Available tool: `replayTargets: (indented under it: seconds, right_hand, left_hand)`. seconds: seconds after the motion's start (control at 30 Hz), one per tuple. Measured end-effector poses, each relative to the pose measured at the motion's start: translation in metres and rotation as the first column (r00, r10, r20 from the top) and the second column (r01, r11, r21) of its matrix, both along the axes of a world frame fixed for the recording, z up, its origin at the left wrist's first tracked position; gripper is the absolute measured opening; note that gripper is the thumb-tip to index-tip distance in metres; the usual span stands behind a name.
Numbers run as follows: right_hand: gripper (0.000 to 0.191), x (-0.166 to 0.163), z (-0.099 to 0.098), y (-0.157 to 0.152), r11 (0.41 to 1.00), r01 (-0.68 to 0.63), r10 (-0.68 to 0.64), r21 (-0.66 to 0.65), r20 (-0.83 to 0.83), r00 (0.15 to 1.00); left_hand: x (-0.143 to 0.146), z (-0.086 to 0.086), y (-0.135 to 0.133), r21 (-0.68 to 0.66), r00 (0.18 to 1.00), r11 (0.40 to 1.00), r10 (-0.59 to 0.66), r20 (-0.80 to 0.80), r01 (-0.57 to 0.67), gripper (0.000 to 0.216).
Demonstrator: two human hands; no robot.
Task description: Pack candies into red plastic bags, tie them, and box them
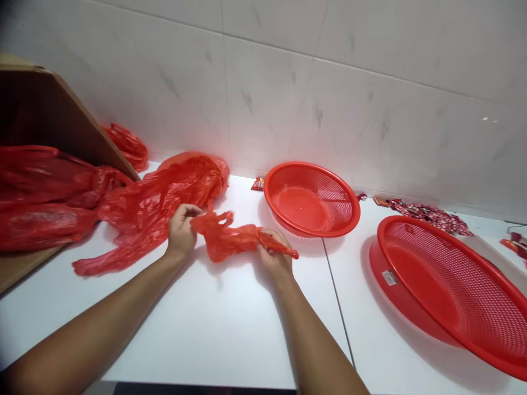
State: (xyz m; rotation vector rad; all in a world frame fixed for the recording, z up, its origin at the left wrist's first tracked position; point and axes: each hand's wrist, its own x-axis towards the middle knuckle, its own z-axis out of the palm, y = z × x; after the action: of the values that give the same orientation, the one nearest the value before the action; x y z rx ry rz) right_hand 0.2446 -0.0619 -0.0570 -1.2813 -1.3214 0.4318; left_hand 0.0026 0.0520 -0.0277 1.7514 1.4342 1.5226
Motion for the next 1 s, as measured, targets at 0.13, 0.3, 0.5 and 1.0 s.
replayTargets:
  seconds: [0.13,0.3,0.5,1.0]
  right_hand:
    - [0.022,-0.001,0.006,-0.002,0.978,0.098,-0.127,0.184,0.151,0.980]
    - [0.027,-0.019,0.011,-0.007,0.983,0.118,-0.141,0.143,0.159,0.977]
    - [0.032,-0.025,0.015,-0.016,0.996,0.079,-0.078,0.037,-0.026,0.997]
    - [0.049,0.004,0.005,-0.024,0.990,0.130,-0.136,-0.061,-0.110,0.985]
  left_hand:
    - [-0.002,0.014,-0.034,0.532,0.994,0.847,-0.071,0.083,0.016,0.020]
    - [0.011,0.025,-0.087,0.640,0.806,0.493,-0.405,-0.431,0.590,0.037]
    - [0.026,0.006,-0.083,0.313,0.765,0.797,-0.265,-0.587,0.517,0.041]
    - [0.017,0.006,-0.060,0.150,0.690,0.756,-0.472,-0.549,0.637,0.030]
